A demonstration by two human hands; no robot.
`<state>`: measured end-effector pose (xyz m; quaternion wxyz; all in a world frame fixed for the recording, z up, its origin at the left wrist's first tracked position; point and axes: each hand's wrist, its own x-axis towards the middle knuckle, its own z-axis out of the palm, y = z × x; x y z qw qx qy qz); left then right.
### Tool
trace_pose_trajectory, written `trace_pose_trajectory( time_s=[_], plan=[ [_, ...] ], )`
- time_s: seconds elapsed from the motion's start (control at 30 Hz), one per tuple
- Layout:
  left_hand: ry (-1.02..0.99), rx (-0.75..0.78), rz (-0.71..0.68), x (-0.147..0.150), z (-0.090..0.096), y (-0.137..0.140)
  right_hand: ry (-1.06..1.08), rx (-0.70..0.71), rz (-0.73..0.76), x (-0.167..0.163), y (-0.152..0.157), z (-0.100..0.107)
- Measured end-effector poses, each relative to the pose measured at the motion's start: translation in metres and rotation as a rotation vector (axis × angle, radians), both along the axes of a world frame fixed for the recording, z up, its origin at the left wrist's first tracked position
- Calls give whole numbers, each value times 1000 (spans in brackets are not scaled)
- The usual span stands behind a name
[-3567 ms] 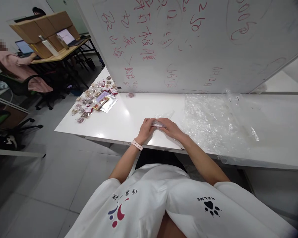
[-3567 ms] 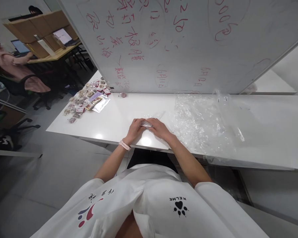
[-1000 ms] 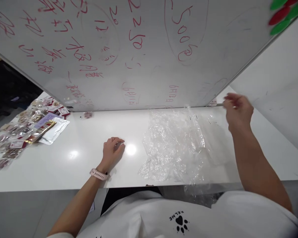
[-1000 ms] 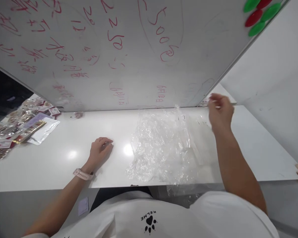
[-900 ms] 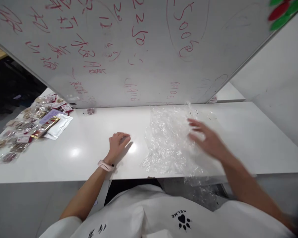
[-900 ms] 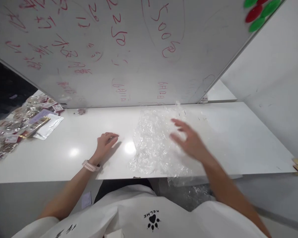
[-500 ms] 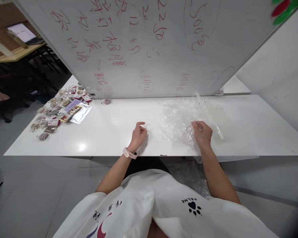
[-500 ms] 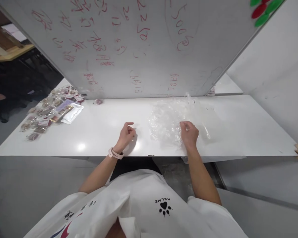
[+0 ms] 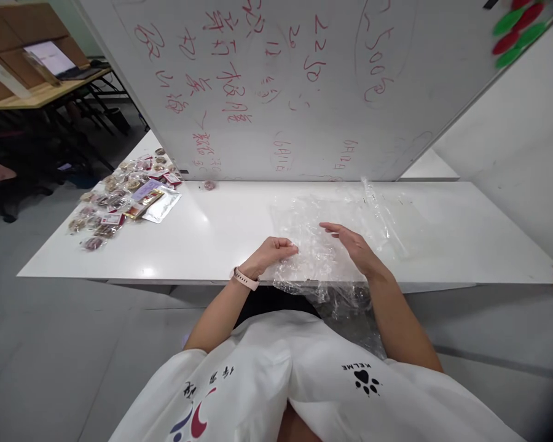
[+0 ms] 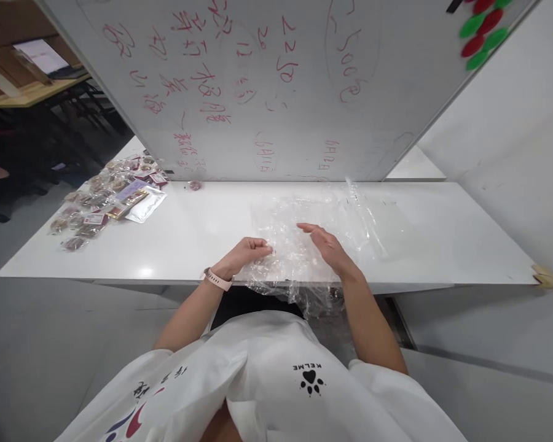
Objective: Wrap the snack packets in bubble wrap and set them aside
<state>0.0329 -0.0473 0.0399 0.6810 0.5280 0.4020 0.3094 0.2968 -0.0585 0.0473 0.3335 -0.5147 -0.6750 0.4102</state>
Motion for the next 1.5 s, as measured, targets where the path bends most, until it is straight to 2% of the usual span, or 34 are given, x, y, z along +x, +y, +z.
trace_pose_trajectory(
  time_s=[0.07,0.13,0.2,0.27,0.33,0.4,0.47,0.53,0.63,0.7,0.77,0.83,0.9,1.0,1.07,1.13,1.17,1.23,1.33,1.4,1.5],
  plan=[
    [-12,135,161,-13,18,0,0,-37,-162,7,7,-20],
    [-105,273,390,-31,36,0,26,3,-307,13,12,-35],
    [-190,365,600,-55,48,0,72,127,-426,16,15,-40],
    [-175,429,811,-86,47,-2,87,296,-538,16,15,-37],
    [-41,476,1048,-120,35,-10,67,446,-610,13,16,-31],
    [153,453,1268,-155,13,-23,66,526,-609,6,19,-27],
    [276,352,1433,-188,-10,-43,98,517,-546,-2,28,-25],
    [279,269,1585,-215,-29,-64,119,470,-479,-13,42,-21],
    [220,223,1725,-243,-44,-91,10,411,-290,-38,72,-7],
    [177,142,1677,-250,-44,-102,-87,291,-13,-61,93,2],
    [143,23,1506,-251,-41,-109,-171,86,247,-82,110,5],
    [155,-49,1306,-247,-35,-114,-250,-79,341,-91,123,-1],
    [198,-55,1127,-241,-29,-118,-336,-126,263,-82,132,-13],
    [187,-23,882,-231,-21,-122,-448,-125,33,-32,138,-29],
    [145,-29,751,-222,-16,-119,-449,-204,-87,10,136,-30],
    [118,-19,661,-209,-11,-112,-440,-270,-135,41,131,-22],
    [107,8,635,-201,-7,-107,-452,-268,-131,48,128,-16],
    [68,106,610,-185,2,-96,-537,-170,-38,46,120,-6],
    [-34,298,641,-163,20,-85,-734,33,269,12,112,-3],
    [-83,398,687,-155,33,-81,-812,88,413,-14,111,-6],
    [-87,500,723,-155,49,-78,-776,107,431,-35,115,-4]
  ],
)
